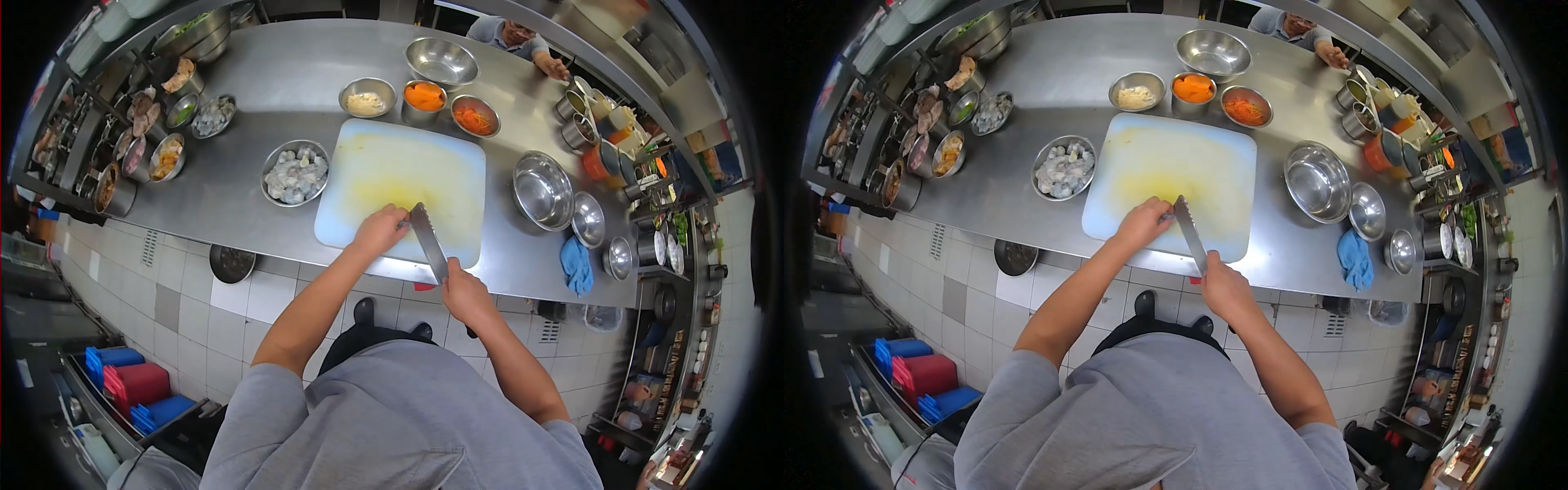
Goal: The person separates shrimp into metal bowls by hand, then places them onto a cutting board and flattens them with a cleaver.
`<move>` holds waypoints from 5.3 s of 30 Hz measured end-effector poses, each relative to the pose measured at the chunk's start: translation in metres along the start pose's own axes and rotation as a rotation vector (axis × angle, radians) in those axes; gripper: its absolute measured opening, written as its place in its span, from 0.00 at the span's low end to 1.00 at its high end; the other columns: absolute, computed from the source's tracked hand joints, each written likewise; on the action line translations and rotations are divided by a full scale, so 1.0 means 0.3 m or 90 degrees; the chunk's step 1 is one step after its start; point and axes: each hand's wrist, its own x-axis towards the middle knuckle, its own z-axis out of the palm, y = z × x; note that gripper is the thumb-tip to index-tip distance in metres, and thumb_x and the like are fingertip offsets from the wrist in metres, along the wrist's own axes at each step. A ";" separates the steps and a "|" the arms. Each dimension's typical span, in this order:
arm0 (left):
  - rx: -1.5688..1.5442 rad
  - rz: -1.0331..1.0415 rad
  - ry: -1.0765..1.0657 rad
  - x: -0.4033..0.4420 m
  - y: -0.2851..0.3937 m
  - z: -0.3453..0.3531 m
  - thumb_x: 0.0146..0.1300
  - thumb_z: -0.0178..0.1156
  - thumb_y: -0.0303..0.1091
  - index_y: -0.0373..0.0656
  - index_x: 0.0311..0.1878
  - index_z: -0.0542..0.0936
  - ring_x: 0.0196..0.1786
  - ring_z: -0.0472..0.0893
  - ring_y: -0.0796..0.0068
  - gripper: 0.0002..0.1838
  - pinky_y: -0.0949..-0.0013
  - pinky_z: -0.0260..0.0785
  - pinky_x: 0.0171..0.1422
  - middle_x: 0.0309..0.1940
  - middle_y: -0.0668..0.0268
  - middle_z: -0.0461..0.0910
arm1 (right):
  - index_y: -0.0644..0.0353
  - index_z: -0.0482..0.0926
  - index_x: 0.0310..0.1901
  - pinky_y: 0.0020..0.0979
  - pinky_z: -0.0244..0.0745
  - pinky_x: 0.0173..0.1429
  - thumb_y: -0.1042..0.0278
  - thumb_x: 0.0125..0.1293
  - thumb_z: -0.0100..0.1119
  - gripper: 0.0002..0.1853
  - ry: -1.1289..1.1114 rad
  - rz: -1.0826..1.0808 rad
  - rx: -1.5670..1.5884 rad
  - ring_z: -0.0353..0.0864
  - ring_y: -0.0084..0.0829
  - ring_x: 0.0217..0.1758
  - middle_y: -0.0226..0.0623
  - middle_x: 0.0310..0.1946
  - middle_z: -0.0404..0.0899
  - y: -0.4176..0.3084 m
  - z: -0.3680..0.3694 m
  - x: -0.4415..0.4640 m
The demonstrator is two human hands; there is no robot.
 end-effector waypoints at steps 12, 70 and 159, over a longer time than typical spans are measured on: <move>-0.160 0.068 0.030 -0.011 -0.050 -0.027 0.60 0.66 0.28 0.45 0.47 0.79 0.46 0.81 0.54 0.12 0.56 0.74 0.50 0.42 0.57 0.78 | 0.63 0.65 0.61 0.58 0.76 0.49 0.67 0.73 0.52 0.19 0.233 -0.005 0.185 0.83 0.64 0.44 0.61 0.37 0.84 0.003 0.073 0.203; 0.285 -0.368 0.417 -0.024 -0.353 -0.508 0.60 0.66 0.35 0.41 0.55 0.84 0.54 0.80 0.46 0.20 0.50 0.74 0.60 0.50 0.49 0.81 | 0.64 0.65 0.53 0.39 0.76 0.29 0.66 0.73 0.55 0.15 -0.007 0.062 0.405 0.79 0.34 0.22 0.45 0.24 0.79 0.384 0.105 -0.019; 0.171 -0.102 -0.051 0.201 0.138 0.199 0.73 0.53 0.34 0.43 0.72 0.72 0.50 0.81 0.43 0.25 0.47 0.74 0.56 0.46 0.42 0.81 | 0.40 0.41 0.84 0.29 0.72 0.24 0.73 0.74 0.55 0.44 -0.073 0.084 0.789 0.72 0.23 0.19 0.31 0.23 0.75 0.339 0.033 0.063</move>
